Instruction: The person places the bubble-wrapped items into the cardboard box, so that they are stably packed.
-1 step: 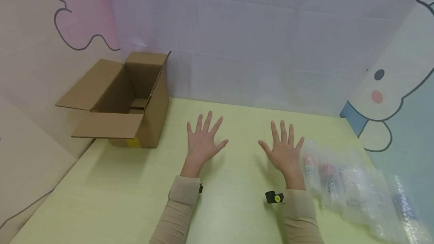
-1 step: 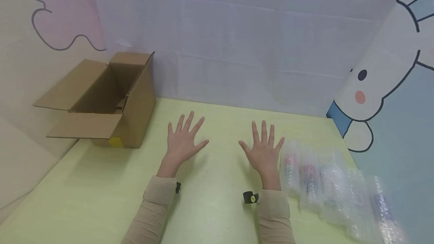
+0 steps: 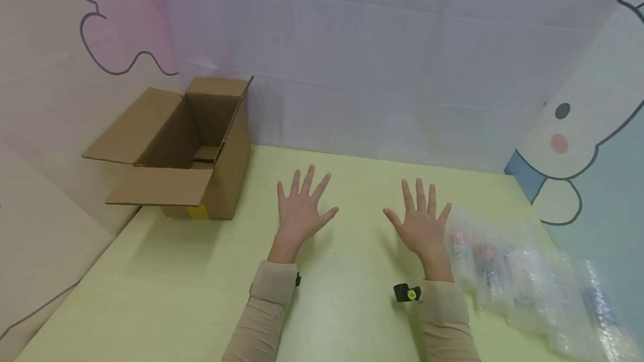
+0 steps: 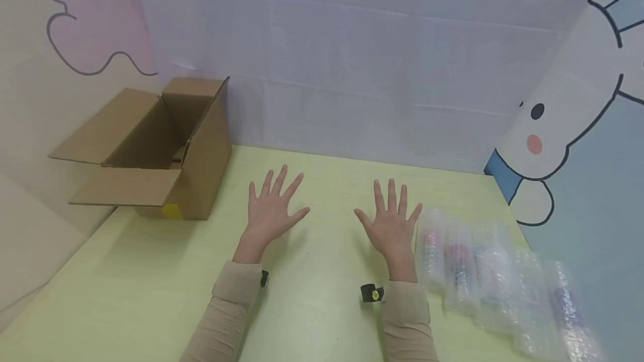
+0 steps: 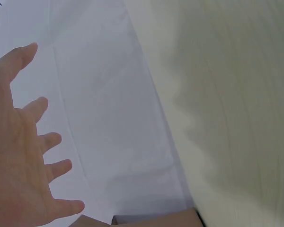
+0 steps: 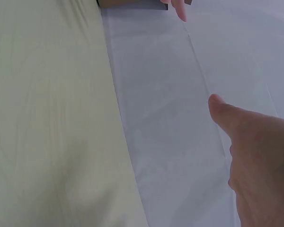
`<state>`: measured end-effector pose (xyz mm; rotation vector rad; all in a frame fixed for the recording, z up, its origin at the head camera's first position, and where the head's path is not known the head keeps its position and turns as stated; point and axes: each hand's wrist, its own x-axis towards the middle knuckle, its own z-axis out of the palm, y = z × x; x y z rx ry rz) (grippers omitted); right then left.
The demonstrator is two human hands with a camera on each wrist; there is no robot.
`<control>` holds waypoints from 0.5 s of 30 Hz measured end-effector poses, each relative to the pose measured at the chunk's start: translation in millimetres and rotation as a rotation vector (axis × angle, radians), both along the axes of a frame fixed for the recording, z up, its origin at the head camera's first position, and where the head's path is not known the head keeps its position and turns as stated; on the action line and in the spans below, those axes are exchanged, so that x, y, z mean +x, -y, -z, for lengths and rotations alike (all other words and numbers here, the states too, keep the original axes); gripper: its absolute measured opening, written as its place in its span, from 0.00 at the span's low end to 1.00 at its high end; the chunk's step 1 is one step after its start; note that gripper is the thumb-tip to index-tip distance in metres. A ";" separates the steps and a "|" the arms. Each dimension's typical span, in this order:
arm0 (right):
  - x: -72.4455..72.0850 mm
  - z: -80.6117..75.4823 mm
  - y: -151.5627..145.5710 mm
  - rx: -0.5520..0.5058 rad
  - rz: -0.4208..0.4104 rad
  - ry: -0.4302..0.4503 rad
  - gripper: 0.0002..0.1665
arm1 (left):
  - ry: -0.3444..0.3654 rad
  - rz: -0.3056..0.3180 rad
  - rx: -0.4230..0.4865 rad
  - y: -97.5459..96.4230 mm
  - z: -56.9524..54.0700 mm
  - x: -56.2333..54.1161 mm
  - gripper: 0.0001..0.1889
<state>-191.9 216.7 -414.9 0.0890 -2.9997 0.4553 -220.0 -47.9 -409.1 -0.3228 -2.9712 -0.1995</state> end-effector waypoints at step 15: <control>3.5 -7.3 2.1 0.003 0.002 -0.025 0.49 | 0.003 -0.016 0.012 2.2 -0.8 -0.5 0.41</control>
